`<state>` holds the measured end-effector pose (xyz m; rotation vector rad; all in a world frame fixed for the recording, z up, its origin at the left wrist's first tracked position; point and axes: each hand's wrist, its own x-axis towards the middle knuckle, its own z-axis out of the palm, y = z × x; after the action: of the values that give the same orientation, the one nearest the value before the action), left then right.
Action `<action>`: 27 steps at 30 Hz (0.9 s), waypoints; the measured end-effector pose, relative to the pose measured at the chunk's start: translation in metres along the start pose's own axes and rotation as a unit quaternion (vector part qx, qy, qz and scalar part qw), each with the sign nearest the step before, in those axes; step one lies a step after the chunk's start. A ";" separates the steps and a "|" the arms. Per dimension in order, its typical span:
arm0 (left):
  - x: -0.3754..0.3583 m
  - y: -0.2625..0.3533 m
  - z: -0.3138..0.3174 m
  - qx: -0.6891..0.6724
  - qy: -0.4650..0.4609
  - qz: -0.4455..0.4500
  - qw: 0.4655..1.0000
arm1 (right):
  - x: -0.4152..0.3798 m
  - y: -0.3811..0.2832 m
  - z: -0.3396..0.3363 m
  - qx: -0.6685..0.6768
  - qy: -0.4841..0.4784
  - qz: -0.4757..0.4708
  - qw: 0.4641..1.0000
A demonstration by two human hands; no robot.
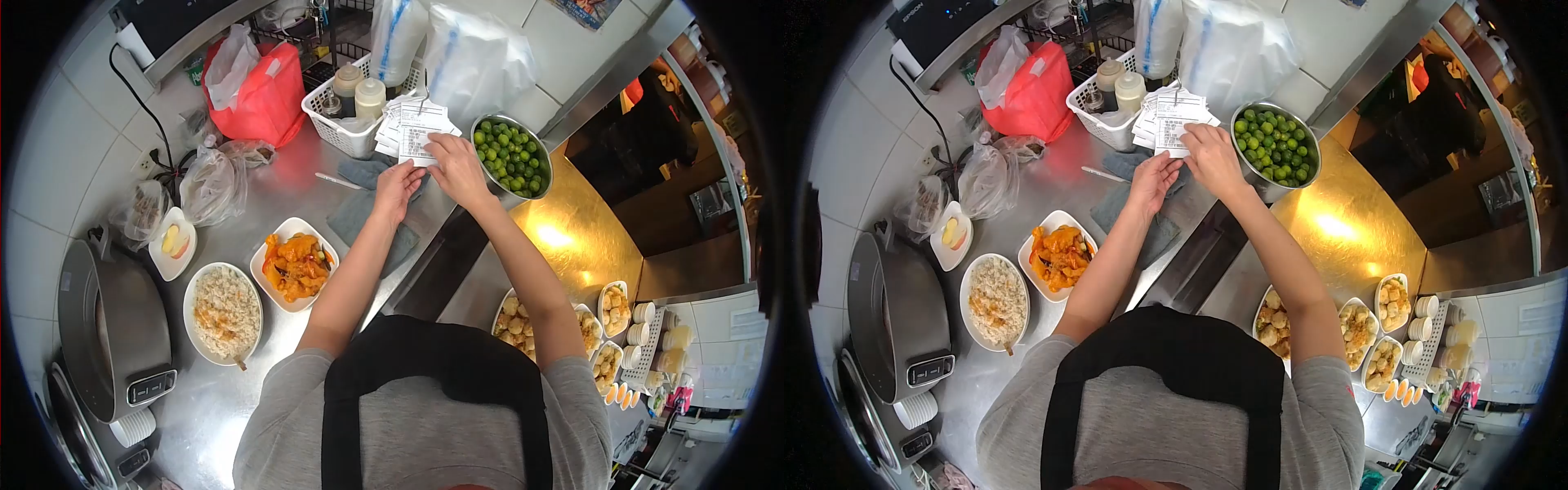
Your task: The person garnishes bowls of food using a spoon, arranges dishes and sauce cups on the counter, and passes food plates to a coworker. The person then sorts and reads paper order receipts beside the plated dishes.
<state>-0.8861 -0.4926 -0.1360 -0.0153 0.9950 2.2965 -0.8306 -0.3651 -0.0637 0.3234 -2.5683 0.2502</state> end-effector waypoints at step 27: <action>-0.004 -0.002 0.001 0.046 0.008 0.048 0.998 | 0.001 -0.003 0.003 -0.041 0.000 0.009 0.999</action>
<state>-0.8815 -0.4923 -0.1357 0.0537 1.1315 2.3373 -0.8322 -0.3684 -0.0652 0.2697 -2.5746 0.1499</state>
